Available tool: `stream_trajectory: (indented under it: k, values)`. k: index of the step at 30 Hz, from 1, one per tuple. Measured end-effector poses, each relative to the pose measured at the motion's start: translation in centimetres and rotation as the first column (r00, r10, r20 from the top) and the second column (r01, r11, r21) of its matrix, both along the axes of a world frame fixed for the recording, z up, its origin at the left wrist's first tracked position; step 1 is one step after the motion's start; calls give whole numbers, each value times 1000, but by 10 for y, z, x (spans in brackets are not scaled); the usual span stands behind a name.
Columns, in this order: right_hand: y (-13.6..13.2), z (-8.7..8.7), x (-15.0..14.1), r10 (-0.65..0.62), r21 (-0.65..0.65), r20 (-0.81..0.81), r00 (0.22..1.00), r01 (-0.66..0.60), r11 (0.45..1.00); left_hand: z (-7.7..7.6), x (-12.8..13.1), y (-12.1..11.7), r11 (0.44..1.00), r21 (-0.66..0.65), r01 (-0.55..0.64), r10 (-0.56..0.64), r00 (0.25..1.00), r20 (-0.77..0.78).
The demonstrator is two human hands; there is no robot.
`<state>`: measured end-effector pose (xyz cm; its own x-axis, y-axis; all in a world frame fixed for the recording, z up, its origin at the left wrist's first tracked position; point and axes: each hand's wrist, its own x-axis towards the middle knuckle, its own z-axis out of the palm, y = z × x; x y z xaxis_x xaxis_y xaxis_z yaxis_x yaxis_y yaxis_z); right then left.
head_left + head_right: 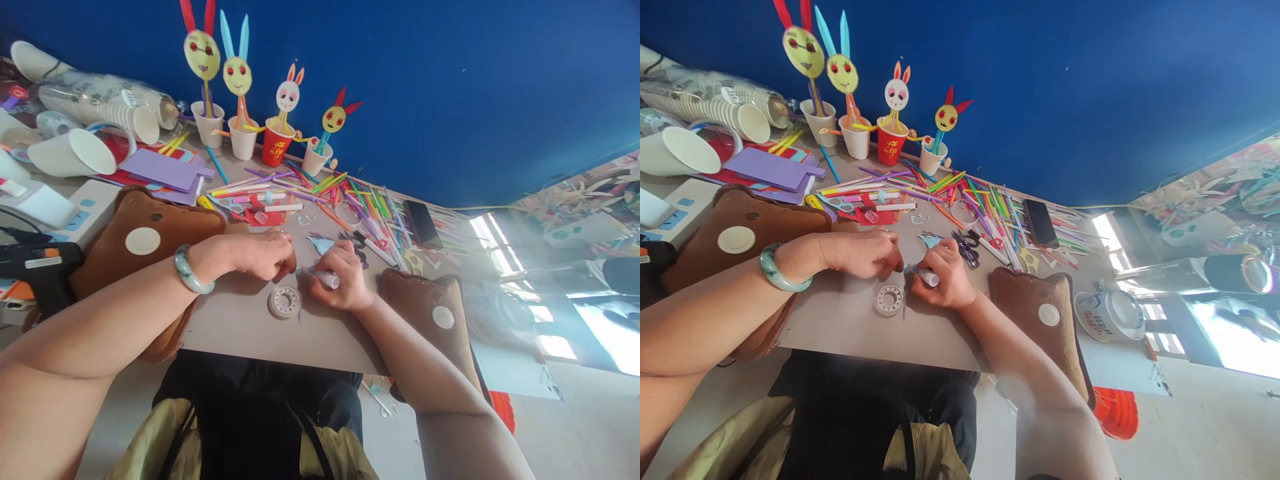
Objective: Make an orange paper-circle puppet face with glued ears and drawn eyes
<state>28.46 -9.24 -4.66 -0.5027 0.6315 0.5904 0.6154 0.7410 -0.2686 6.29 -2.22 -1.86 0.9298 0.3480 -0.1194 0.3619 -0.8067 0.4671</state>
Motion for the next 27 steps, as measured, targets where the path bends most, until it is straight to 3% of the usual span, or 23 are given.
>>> stream_trajectory:
  k: [8,15,27]
  values:
    - [-2,-2,-4,34,-55,21,999,-33,998,8,-1,-3,1000,3,0,0,999,-42]
    - [-1,-1,-2,-14,-42,7,1000,14,999,8,0,-3,1000,8,6,-6,999,-48]
    - [-2,1,-3,-6,-129,37,999,11,992,9,0,-4,1000,12,-13,13,999,-34]
